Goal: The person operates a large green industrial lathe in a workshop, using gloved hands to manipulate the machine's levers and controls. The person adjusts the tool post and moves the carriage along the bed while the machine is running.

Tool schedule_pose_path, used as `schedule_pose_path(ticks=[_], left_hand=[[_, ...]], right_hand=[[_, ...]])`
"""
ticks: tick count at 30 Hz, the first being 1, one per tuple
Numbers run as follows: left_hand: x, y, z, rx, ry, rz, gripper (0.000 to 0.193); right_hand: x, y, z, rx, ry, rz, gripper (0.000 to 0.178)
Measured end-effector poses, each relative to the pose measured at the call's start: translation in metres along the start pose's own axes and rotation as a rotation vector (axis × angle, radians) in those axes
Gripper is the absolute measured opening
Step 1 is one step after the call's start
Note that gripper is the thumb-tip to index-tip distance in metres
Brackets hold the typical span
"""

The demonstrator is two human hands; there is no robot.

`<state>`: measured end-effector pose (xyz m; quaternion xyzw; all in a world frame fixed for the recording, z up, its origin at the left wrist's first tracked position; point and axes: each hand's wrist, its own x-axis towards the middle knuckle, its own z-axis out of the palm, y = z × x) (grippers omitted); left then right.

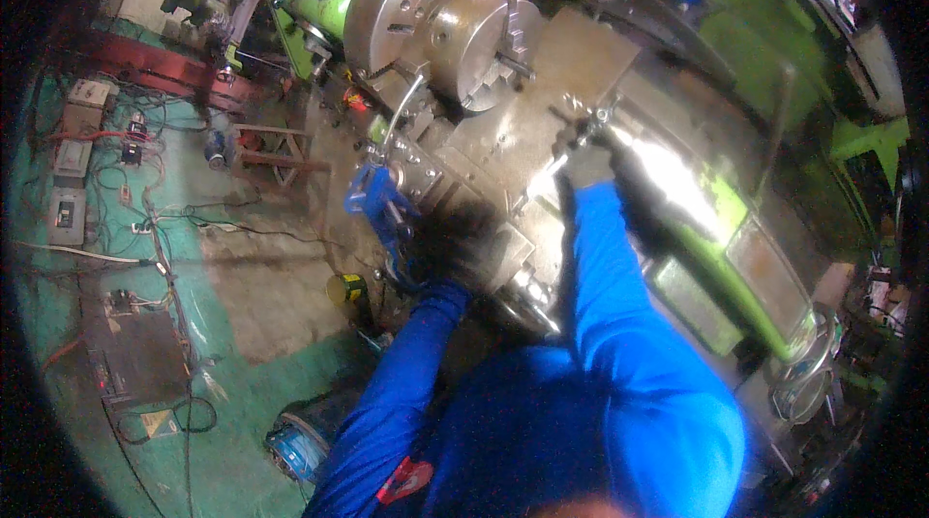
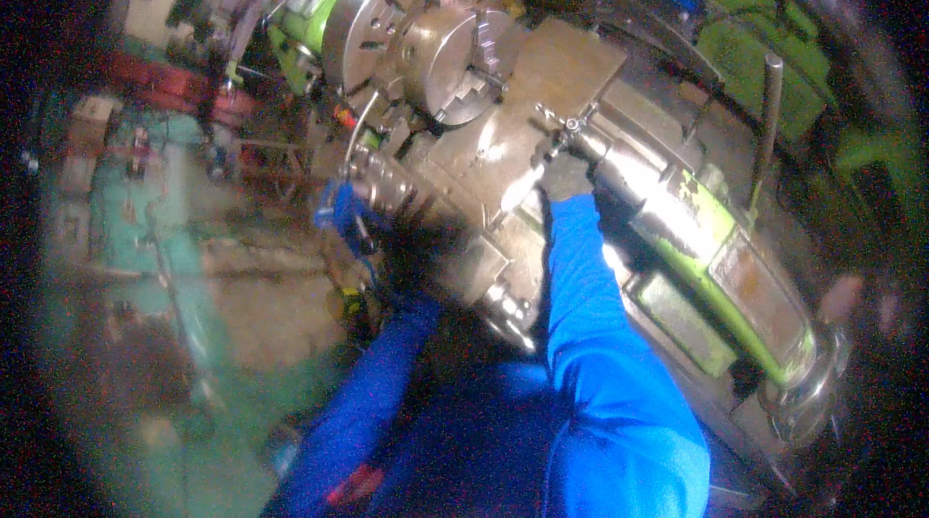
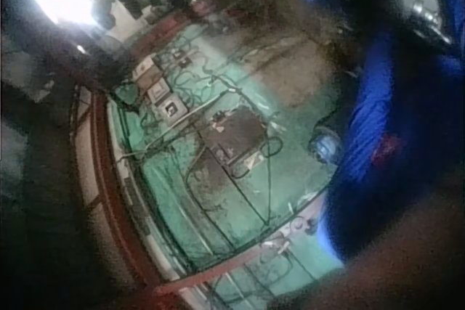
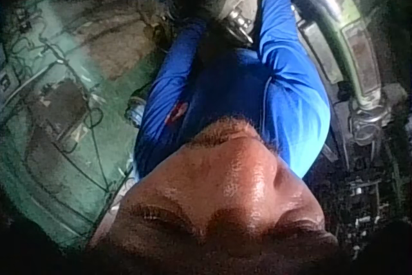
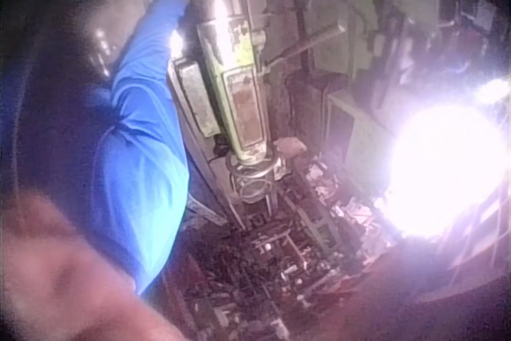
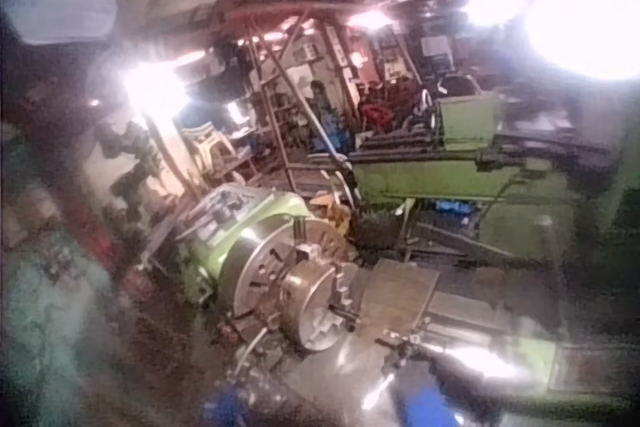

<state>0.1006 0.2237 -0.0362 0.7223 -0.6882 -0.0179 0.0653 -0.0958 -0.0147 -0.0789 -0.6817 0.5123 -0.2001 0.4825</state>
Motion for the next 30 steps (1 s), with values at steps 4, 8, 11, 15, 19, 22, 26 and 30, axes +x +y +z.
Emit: schedule_pose_path(ticks=[4, 8, 11, 15, 19, 22, 26, 30], left_hand=[[0.024, 0.005, 0.007, -0.041, 0.071, 0.093, 0.051], [0.020, 0.021, -0.056, -0.040, -0.146, -0.056, 0.049], [0.022, 0.021, -0.065, -0.058, -0.209, -0.082, 0.048], [0.018, 0.008, -0.027, -0.071, -0.088, -0.025, 0.048], [0.011, 0.007, -0.039, -0.065, -0.094, -0.037, 0.047], [0.014, 0.010, -0.049, -0.059, -0.108, -0.023, 0.047], [0.022, 0.013, -0.036, -0.075, -0.077, 0.006, 0.046], [0.012, 0.012, -0.041, -0.067, -0.060, -0.036, 0.045]], right_hand=[[0.042, 0.085, 0.010, 0.086, 0.192, -0.098, 0.037], [0.029, 0.035, 0.018, -0.487, 0.265, -0.094, 0.038], [0.030, 0.017, 0.011, -0.561, 0.206, 0.012, 0.043], [0.016, -0.005, 0.009, -0.325, 0.317, 0.252, 0.047], [-0.005, -0.045, -0.001, -0.186, 0.248, 0.300, 0.059], [-0.008, -0.045, -0.005, -0.284, 0.448, 0.004, 0.056], [-0.032, -0.091, -0.019, -0.066, 0.343, 0.318, 0.049], [-0.046, -0.103, 0.016, 0.160, 0.364, 0.361, 0.039]])
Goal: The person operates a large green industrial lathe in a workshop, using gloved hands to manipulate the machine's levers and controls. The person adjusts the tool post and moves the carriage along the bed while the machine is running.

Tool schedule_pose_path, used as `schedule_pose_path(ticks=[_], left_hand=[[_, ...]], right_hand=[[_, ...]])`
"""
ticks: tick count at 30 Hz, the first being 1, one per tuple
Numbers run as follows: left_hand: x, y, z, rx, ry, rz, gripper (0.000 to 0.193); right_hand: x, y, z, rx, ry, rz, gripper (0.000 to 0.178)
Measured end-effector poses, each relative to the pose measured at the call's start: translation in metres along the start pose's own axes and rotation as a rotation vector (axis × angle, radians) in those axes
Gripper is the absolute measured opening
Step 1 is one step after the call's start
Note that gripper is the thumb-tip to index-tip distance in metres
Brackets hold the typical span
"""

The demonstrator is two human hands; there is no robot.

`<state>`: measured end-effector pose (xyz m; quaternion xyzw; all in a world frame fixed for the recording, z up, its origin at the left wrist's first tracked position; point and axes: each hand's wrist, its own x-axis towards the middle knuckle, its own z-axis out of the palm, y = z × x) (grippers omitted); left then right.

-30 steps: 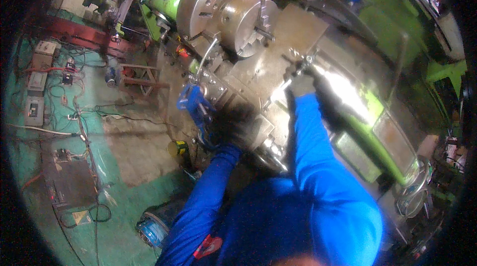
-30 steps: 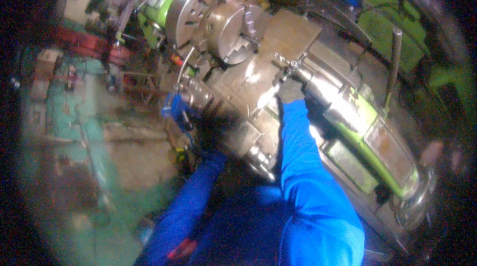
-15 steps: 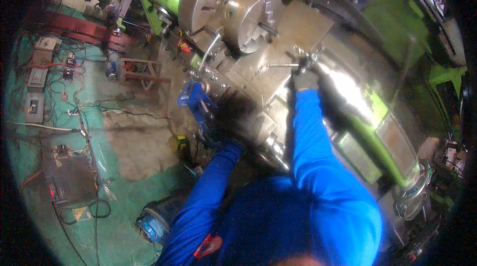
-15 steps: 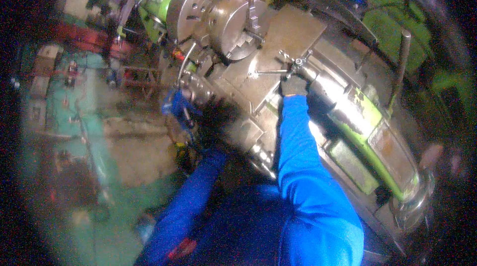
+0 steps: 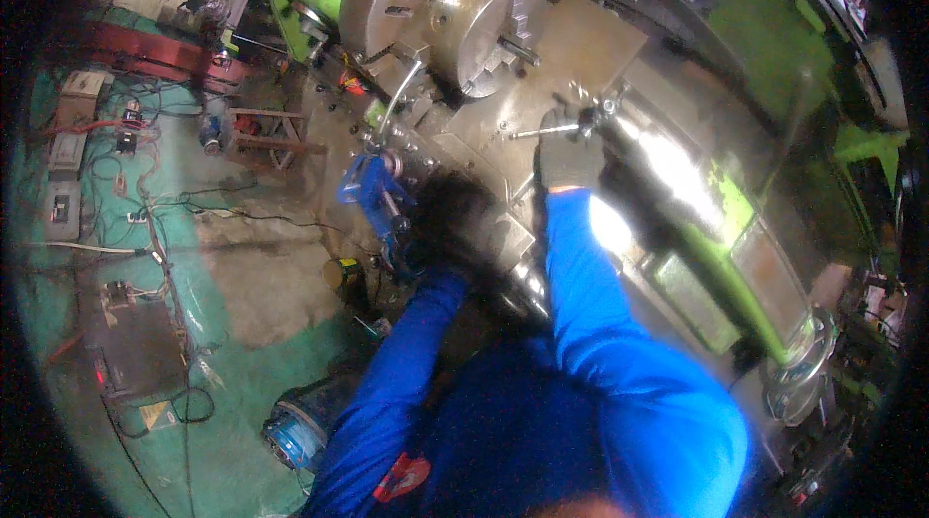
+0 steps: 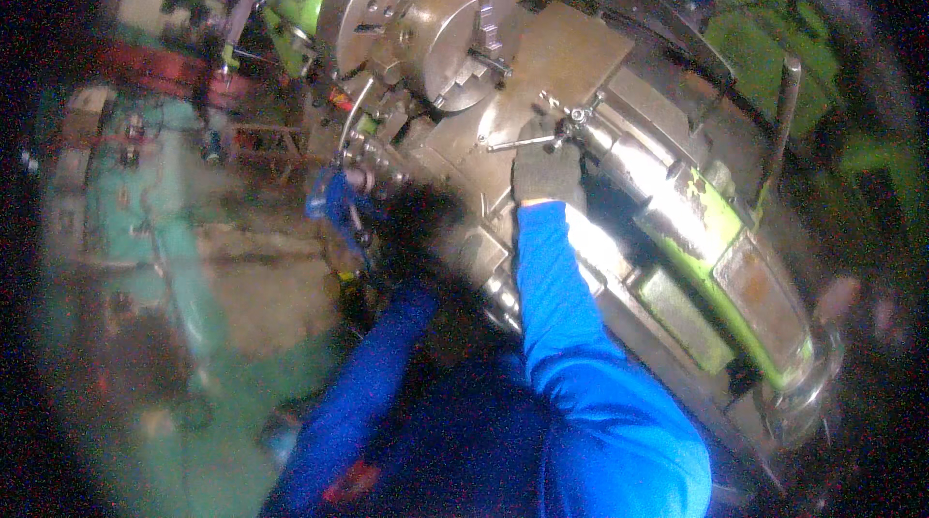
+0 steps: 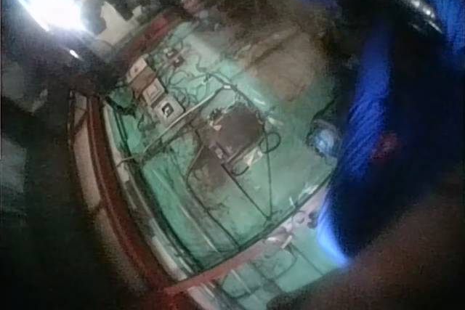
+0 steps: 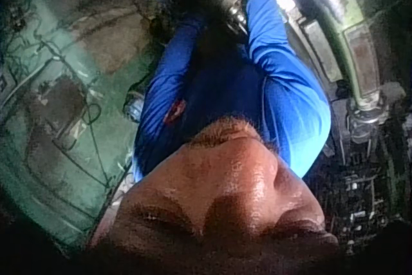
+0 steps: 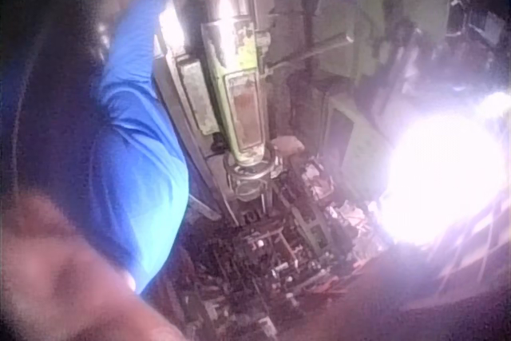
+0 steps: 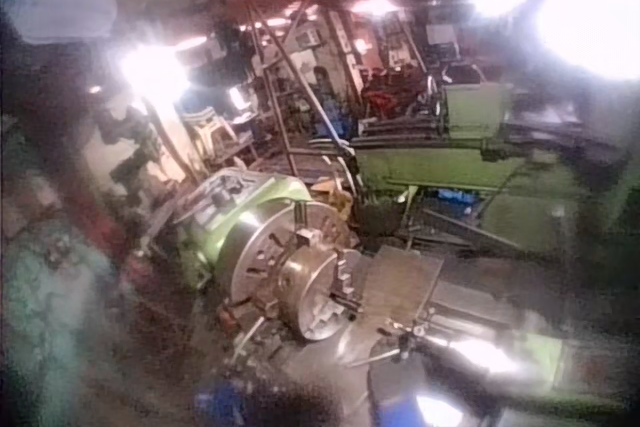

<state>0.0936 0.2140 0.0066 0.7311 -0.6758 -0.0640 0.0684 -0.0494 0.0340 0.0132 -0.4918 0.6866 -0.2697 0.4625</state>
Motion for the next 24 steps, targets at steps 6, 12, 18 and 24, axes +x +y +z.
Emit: schedule_pose_path(ticks=[6, 12, 18, 24], left_hand=[[0.018, 0.008, -0.013, -0.030, -0.033, 0.061, 0.045], [0.001, 0.004, -0.009, -0.002, 0.058, 0.059, 0.044], [0.013, 0.019, -0.028, -0.273, -0.114, -0.070, 0.040], [-0.001, -0.005, 0.006, -0.376, 0.053, 0.060, 0.038]], right_hand=[[0.110, 0.110, 0.067, 2.092, -0.377, -0.089, 0.033], [0.047, 0.115, 0.001, 0.237, 0.074, -0.397, 0.029], [0.084, 0.135, -0.022, 0.798, -0.337, 0.127, 0.037], [0.061, 0.109, -0.037, 0.733, -0.352, 0.177, 0.040]])
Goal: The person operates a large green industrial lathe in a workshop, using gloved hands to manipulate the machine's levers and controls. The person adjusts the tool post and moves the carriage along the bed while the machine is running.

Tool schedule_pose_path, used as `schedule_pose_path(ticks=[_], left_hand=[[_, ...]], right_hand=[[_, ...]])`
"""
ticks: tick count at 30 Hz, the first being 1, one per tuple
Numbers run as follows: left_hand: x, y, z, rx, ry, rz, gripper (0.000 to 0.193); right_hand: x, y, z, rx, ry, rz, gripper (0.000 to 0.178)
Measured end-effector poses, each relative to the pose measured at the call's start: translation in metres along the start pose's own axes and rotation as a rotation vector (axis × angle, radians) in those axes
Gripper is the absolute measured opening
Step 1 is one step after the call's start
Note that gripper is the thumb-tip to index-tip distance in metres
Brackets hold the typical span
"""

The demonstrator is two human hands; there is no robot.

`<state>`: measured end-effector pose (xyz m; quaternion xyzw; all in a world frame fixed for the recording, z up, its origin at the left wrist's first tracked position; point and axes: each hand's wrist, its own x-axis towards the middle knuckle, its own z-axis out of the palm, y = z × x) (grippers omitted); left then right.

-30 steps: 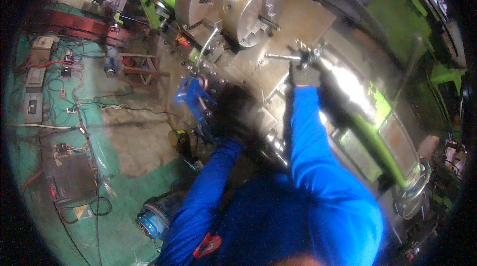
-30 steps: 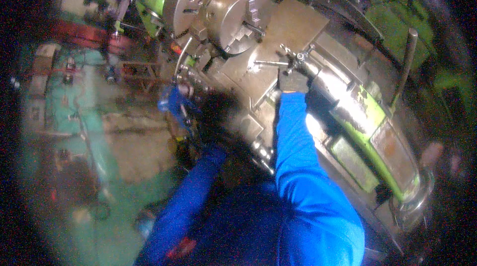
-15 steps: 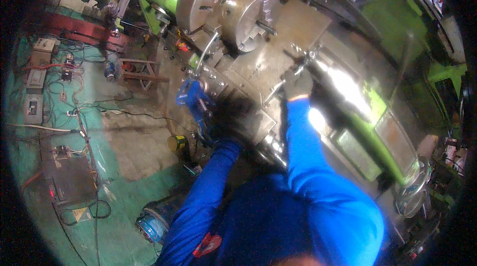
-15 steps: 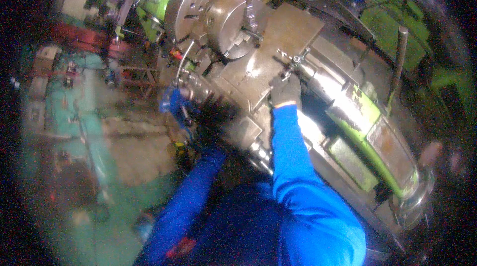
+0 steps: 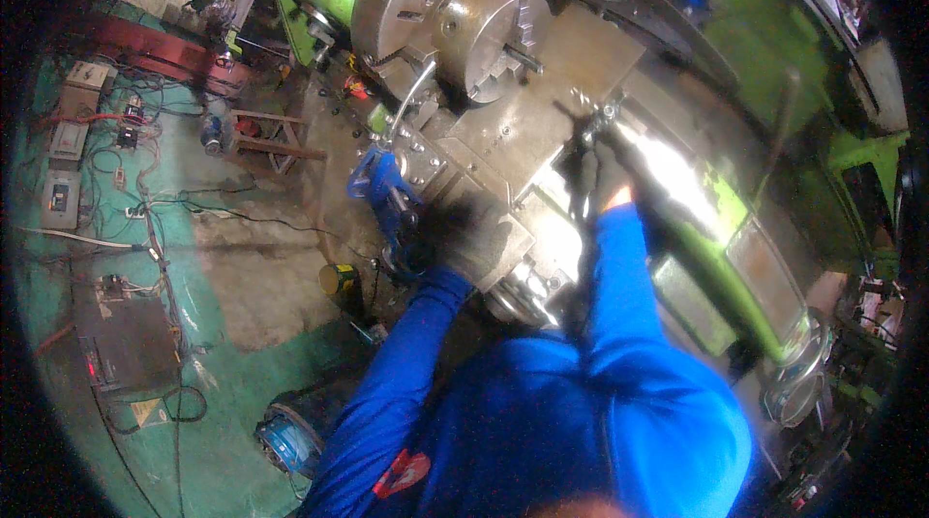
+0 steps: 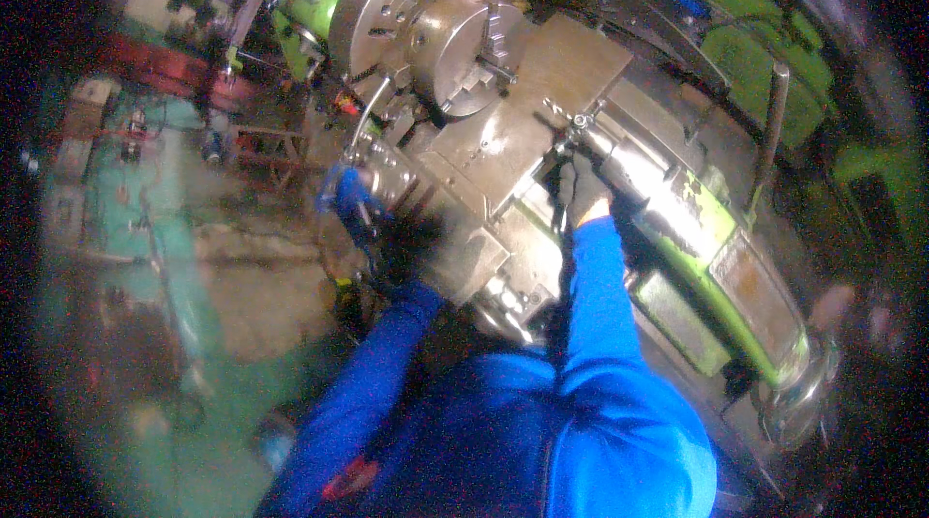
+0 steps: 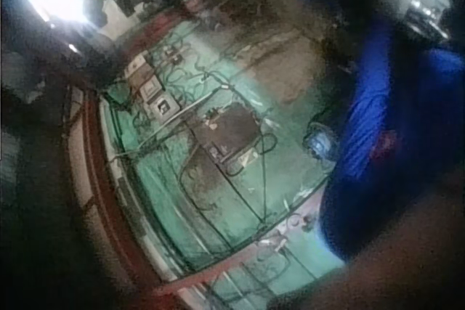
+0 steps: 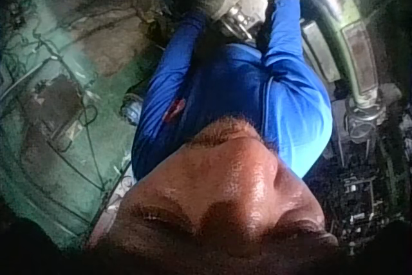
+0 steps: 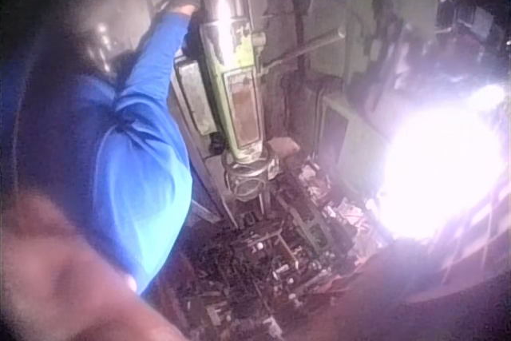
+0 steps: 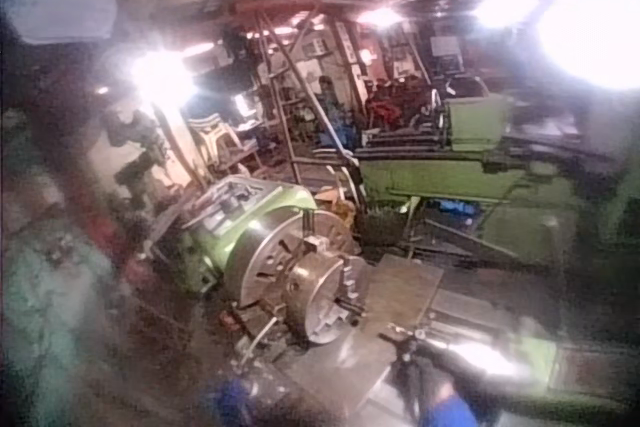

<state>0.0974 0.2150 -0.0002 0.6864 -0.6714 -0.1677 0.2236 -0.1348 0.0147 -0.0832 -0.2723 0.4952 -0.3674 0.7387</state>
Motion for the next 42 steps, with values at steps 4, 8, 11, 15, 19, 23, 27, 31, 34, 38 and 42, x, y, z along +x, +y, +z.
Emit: schedule_pose_path(ticks=[4, 8, 11, 15, 19, 23, 27, 31, 34, 38, 42], left_hand=[[0.003, 0.008, -0.004, 0.003, 0.019, 0.029, 0.036], [0.016, 0.042, -0.031, 0.108, -0.047, -0.025, 0.032], [0.015, 0.044, -0.038, 0.223, 0.105, 0.118, 0.031], [0.014, 0.036, -0.034, 0.153, 0.081, 0.114, 0.032], [0.014, 0.032, -0.034, 0.113, 0.058, 0.102, 0.031], [0.018, 0.026, -0.031, 0.158, 0.088, 0.186, 0.030], [0.015, 0.018, -0.030, 0.212, 0.096, 0.215, 0.030], [0.008, 0.014, -0.026, 0.262, 0.090, 0.171, 0.031], [0.008, 0.020, -0.026, 0.318, 0.123, 0.176, 0.031], [0.007, 0.020, -0.033, 0.347, 0.052, 0.155, 0.038], [0.006, 0.017, -0.040, 0.305, 0.056, 0.188, 0.038]], right_hand=[[-0.023, -0.006, 0.047, -0.500, 0.343, -0.352, 0.046], [0.046, 0.050, 0.023, 0.524, -0.214, -0.236, 0.043], [0.035, 0.045, 0.058, 0.999, -0.456, -0.144, 0.017], [0.024, 0.032, 0.066, 0.292, -0.088, -0.410, 0.023], [0.048, 0.032, 0.073, 0.834, -0.184, -0.278, 0.024], [0.054, 0.033, 0.072, 0.177, 0.024, -0.519, 0.014], [0.016, 0.020, 0.066, -0.564, 0.271, -0.887, 0.015], [-0.043, 0.012, 0.059, -0.682, 0.320, -0.935, 0.018], [-0.061, 0.025, 0.034, 0.531, 0.024, -0.076, 0.025], [-0.138, 0.005, 0.054, 0.384, 0.071, 0.064, 0.031], [-0.150, -0.017, 0.039, -0.509, 0.092, -0.400, 0.034]])
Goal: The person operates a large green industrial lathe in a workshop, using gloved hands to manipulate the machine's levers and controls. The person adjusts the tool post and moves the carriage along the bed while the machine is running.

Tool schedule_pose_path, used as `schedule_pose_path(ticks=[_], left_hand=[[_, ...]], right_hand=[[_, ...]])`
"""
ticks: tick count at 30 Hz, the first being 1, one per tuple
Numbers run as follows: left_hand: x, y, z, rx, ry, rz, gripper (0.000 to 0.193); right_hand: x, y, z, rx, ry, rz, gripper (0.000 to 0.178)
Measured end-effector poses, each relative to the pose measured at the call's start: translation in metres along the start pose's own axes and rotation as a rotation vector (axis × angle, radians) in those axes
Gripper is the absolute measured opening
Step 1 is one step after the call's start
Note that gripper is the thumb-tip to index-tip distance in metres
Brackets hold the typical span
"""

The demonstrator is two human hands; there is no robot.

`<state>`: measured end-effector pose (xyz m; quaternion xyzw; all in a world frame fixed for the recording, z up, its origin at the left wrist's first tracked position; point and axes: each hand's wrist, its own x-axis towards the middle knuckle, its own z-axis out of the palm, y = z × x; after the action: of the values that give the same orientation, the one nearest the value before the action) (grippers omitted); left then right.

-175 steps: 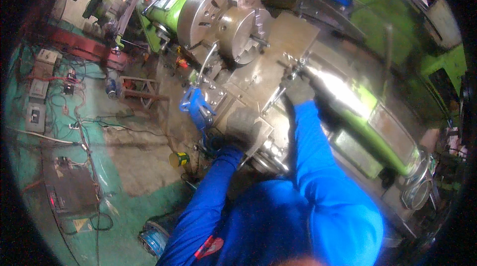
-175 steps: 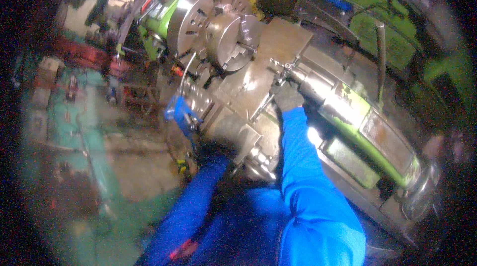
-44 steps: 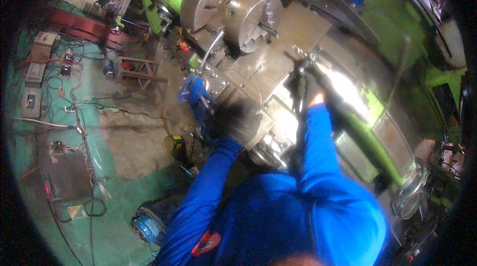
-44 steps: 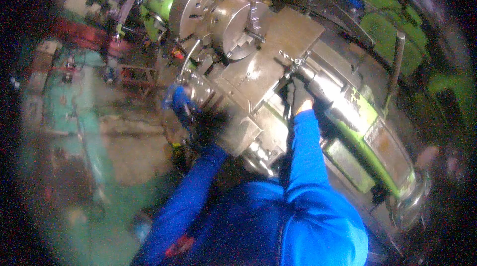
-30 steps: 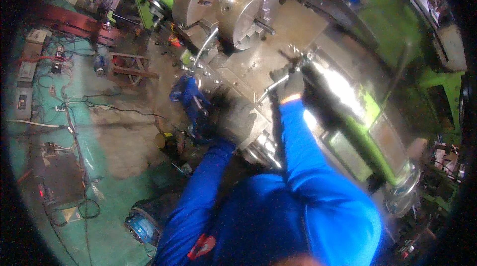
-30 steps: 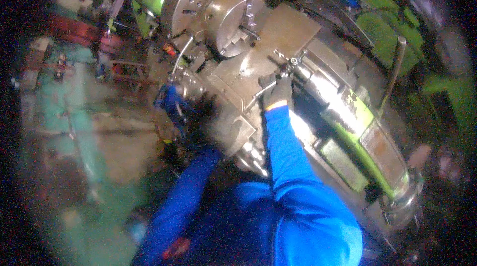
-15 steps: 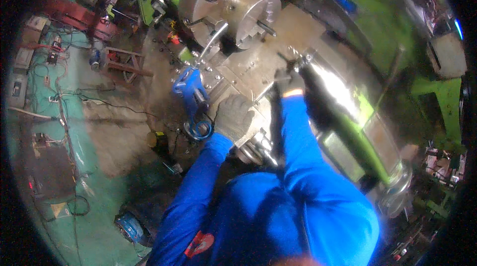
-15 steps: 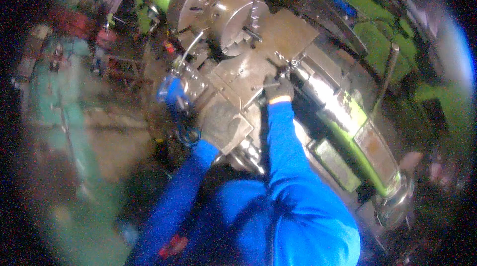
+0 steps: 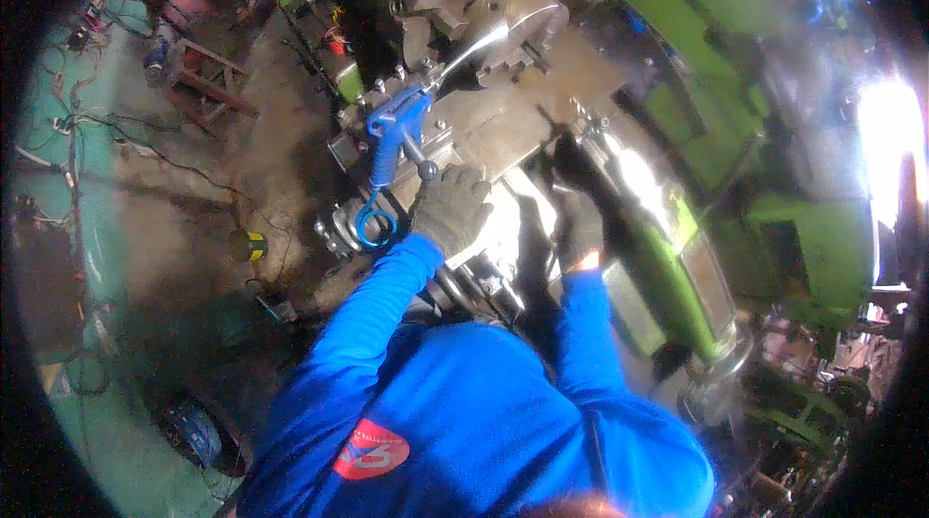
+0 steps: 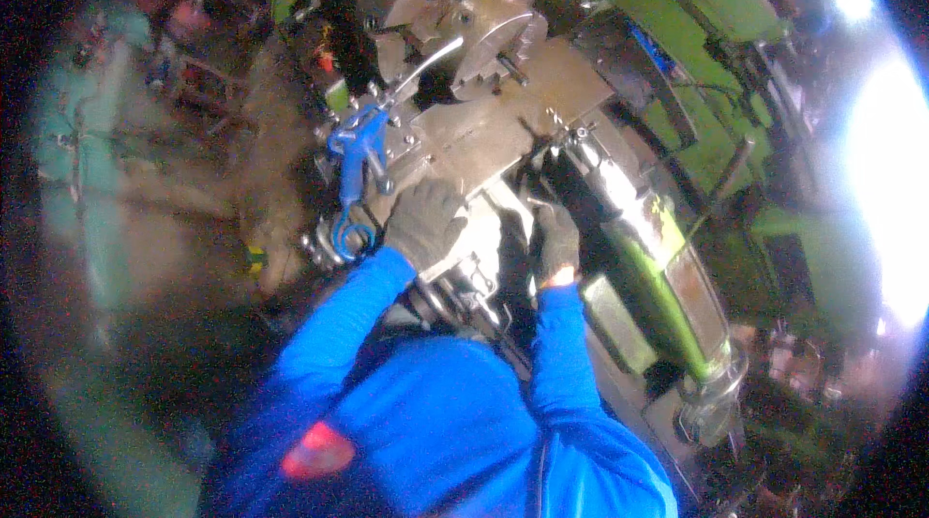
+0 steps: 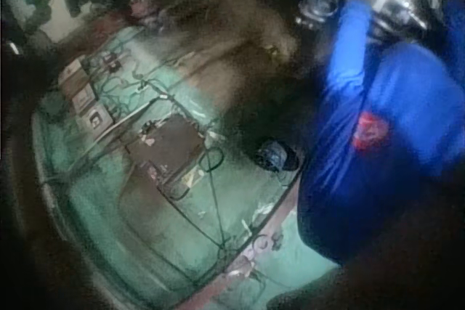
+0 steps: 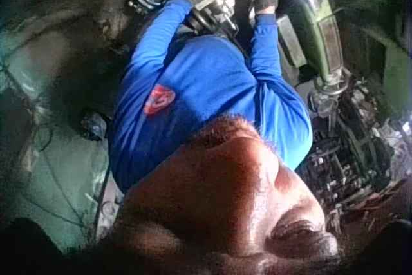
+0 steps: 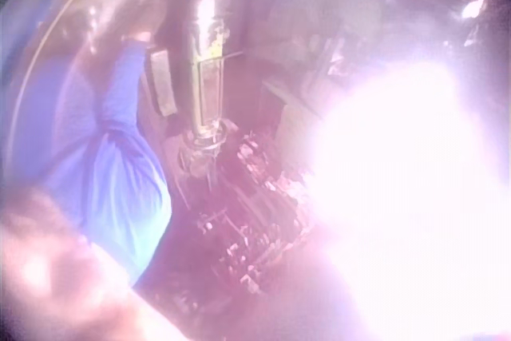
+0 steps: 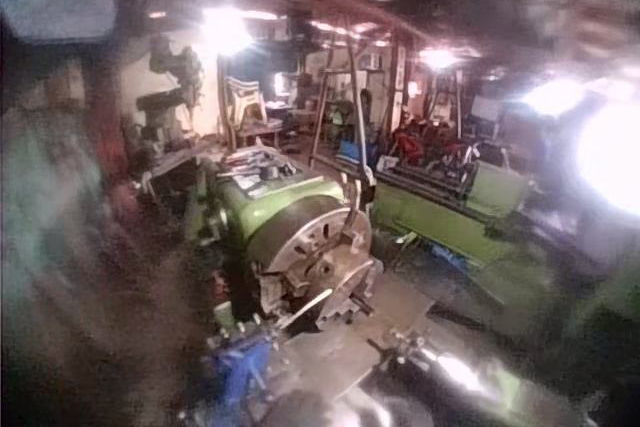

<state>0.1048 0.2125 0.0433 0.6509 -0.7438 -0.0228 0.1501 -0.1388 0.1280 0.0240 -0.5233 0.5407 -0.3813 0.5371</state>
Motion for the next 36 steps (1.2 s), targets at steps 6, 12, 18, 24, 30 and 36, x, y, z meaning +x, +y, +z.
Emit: schedule_pose_path(ticks=[6, 12, 18, 24, 30, 36], left_hand=[[-0.005, -0.009, 0.009, -0.036, 0.002, -0.017, 0.037], [-0.005, -0.013, 0.011, 0.005, 0.010, -0.056, 0.031], [-0.006, -0.019, 0.003, -0.093, -0.028, 0.029, 0.026], [-0.012, -0.024, 0.016, -0.092, 0.069, 0.007, 0.029], [-0.009, -0.025, 0.027, -0.143, 0.057, 0.018, 0.029], [-0.005, -0.025, 0.035, -0.167, -0.013, -0.003, 0.033]], right_hand=[[0.051, -0.045, -0.038, -0.943, 0.169, -0.566, 0.025], [0.117, -0.106, -0.024, -0.647, 0.211, -0.083, 0.038], [0.156, -0.113, -0.041, -1.372, -0.181, -0.106, 0.031], [0.134, -0.158, 0.027, -1.155, 0.025, 0.419, 0.050], [0.148, -0.150, 0.037, -1.484, 0.189, 0.502, 0.067], [0.145, -0.166, 0.057, -1.571, 0.109, 0.425, 0.065]])
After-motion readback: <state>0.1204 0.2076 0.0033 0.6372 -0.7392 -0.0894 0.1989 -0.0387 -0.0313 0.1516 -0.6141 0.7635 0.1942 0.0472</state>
